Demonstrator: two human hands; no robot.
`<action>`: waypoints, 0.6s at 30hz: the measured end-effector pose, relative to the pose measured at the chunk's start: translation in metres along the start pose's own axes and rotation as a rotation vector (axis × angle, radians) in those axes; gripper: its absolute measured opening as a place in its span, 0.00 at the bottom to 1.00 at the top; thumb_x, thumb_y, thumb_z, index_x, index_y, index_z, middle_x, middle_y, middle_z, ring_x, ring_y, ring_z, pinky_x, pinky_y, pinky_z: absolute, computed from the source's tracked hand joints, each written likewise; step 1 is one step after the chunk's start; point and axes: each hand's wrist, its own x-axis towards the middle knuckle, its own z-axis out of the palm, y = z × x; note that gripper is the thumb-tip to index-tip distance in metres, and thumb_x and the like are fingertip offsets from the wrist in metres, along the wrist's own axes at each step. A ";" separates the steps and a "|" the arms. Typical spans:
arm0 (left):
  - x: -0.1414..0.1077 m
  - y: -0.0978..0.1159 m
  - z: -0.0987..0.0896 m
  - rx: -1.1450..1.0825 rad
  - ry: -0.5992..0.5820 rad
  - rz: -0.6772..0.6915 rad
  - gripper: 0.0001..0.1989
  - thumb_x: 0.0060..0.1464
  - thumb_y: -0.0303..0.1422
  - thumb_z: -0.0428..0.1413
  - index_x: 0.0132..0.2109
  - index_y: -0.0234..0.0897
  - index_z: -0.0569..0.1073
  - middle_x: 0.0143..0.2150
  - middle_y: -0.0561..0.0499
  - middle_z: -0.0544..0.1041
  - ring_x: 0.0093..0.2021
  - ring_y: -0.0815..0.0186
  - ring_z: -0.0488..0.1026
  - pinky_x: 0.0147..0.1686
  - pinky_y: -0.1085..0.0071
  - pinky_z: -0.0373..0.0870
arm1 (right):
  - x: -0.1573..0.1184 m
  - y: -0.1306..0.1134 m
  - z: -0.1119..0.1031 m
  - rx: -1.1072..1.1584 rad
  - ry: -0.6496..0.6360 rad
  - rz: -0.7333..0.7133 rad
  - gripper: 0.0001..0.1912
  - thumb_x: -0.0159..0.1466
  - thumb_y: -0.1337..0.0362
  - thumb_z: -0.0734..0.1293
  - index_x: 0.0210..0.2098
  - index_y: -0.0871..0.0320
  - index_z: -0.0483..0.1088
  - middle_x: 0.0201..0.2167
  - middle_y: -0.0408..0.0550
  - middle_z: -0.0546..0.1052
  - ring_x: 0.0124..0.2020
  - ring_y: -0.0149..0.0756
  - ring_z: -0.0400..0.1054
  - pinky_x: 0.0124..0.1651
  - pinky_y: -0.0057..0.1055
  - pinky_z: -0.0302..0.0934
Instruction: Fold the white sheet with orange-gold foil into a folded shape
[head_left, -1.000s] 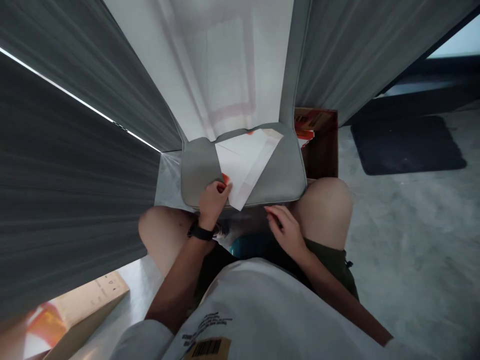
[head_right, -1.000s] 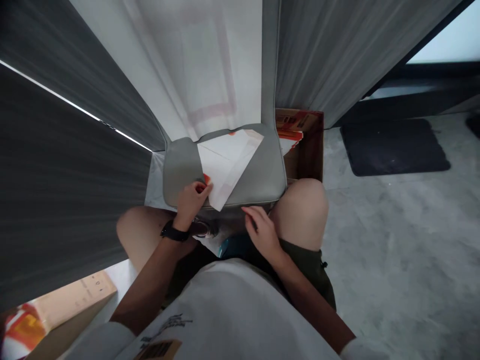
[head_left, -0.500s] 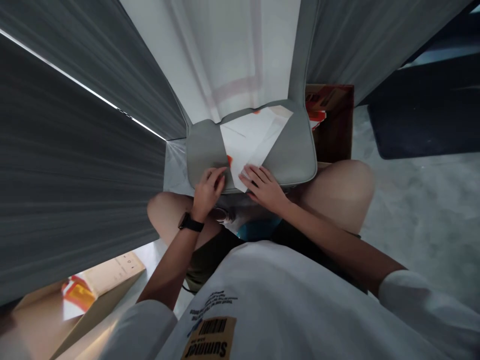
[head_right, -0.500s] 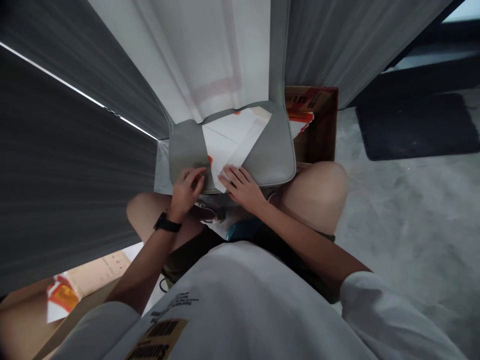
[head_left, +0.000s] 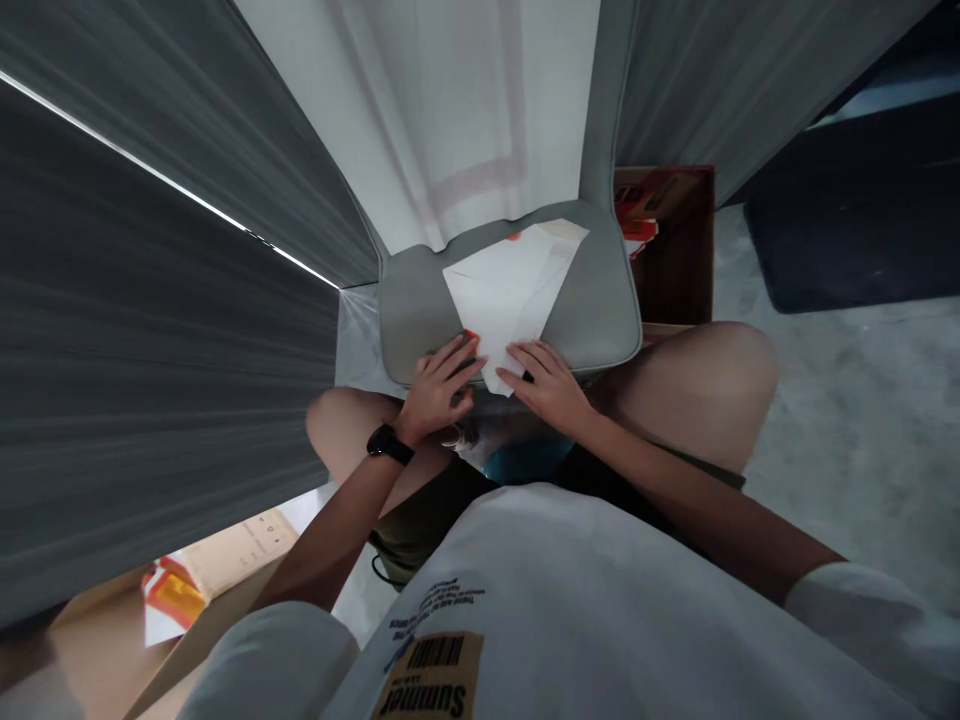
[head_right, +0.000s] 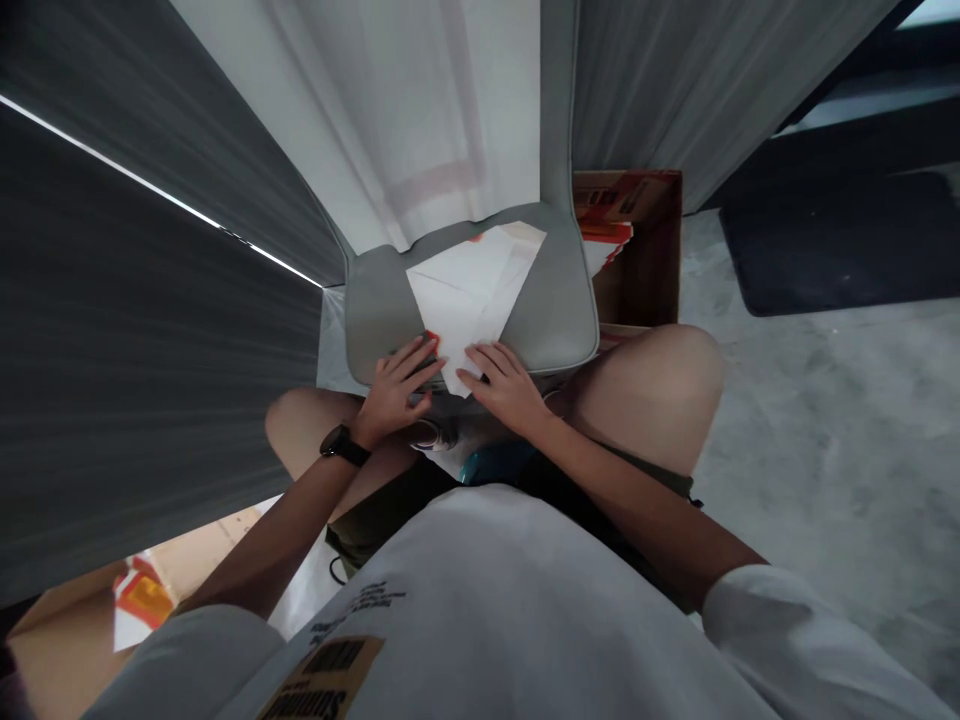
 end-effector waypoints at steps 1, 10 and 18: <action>0.000 0.001 0.001 -0.014 -0.011 -0.001 0.25 0.66 0.32 0.55 0.69 0.44 0.72 0.73 0.41 0.68 0.76 0.47 0.60 0.63 0.50 0.62 | -0.005 0.001 -0.004 0.008 0.007 0.011 0.20 0.71 0.71 0.67 0.58 0.47 0.78 0.69 0.51 0.70 0.73 0.48 0.59 0.76 0.60 0.53; 0.040 0.026 0.023 -0.223 -0.043 0.134 0.21 0.68 0.43 0.61 0.65 0.48 0.76 0.68 0.43 0.75 0.73 0.49 0.64 0.69 0.46 0.58 | -0.059 0.010 -0.025 0.069 0.261 0.302 0.14 0.72 0.65 0.67 0.52 0.48 0.82 0.62 0.53 0.75 0.65 0.51 0.66 0.68 0.59 0.63; 0.049 0.040 0.046 -0.216 0.121 0.138 0.14 0.70 0.33 0.57 0.58 0.48 0.81 0.61 0.46 0.81 0.67 0.54 0.73 0.69 0.44 0.64 | -0.057 0.026 -0.037 0.113 0.309 0.224 0.13 0.71 0.66 0.67 0.48 0.49 0.83 0.47 0.53 0.83 0.50 0.47 0.76 0.54 0.52 0.74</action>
